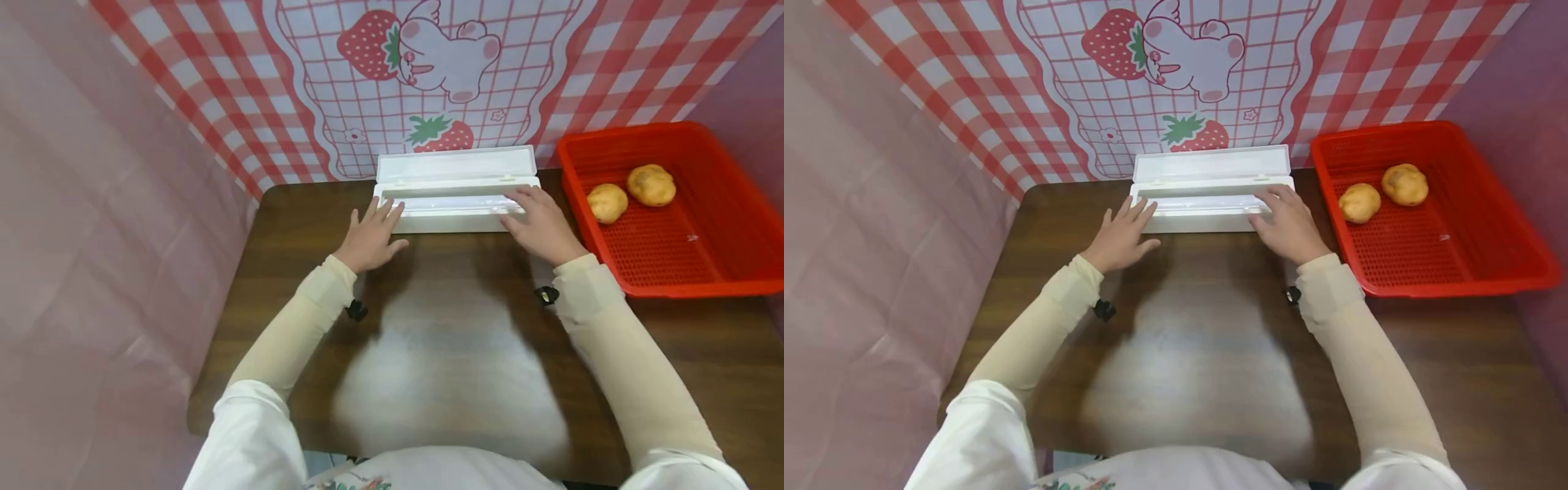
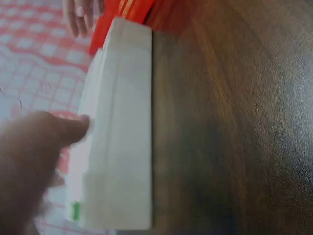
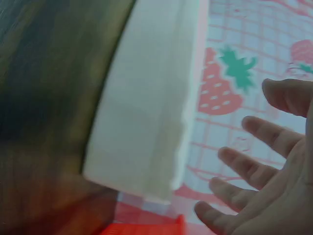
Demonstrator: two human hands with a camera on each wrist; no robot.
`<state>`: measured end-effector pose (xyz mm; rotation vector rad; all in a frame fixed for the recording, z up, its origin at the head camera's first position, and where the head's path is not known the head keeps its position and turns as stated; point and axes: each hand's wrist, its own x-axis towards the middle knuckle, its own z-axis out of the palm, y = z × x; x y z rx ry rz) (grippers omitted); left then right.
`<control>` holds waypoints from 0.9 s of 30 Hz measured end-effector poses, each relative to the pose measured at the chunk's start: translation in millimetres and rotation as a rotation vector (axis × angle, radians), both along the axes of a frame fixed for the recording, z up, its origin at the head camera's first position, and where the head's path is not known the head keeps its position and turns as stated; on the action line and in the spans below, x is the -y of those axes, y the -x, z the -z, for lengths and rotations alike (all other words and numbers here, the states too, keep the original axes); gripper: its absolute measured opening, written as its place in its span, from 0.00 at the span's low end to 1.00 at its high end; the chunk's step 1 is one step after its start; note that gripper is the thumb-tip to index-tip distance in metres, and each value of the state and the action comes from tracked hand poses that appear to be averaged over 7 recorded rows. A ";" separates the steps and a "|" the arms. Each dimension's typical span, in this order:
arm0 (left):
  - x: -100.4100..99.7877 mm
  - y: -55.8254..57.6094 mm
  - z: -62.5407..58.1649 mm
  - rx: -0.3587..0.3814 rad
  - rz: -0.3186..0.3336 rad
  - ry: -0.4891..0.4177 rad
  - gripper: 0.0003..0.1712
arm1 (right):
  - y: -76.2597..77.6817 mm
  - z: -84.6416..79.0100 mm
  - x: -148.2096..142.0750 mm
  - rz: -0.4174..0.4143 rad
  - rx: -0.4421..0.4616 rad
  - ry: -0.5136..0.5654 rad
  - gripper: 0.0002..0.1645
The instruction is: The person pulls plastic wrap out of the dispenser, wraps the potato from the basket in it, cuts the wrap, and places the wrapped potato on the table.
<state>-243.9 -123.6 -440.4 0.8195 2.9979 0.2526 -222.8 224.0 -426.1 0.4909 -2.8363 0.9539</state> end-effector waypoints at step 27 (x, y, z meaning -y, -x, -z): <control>-10.5 38.0 30.4 -0.014 -0.044 -0.220 0.24 | 33.5 35.9 -9.4 0.105 0.070 -0.240 0.36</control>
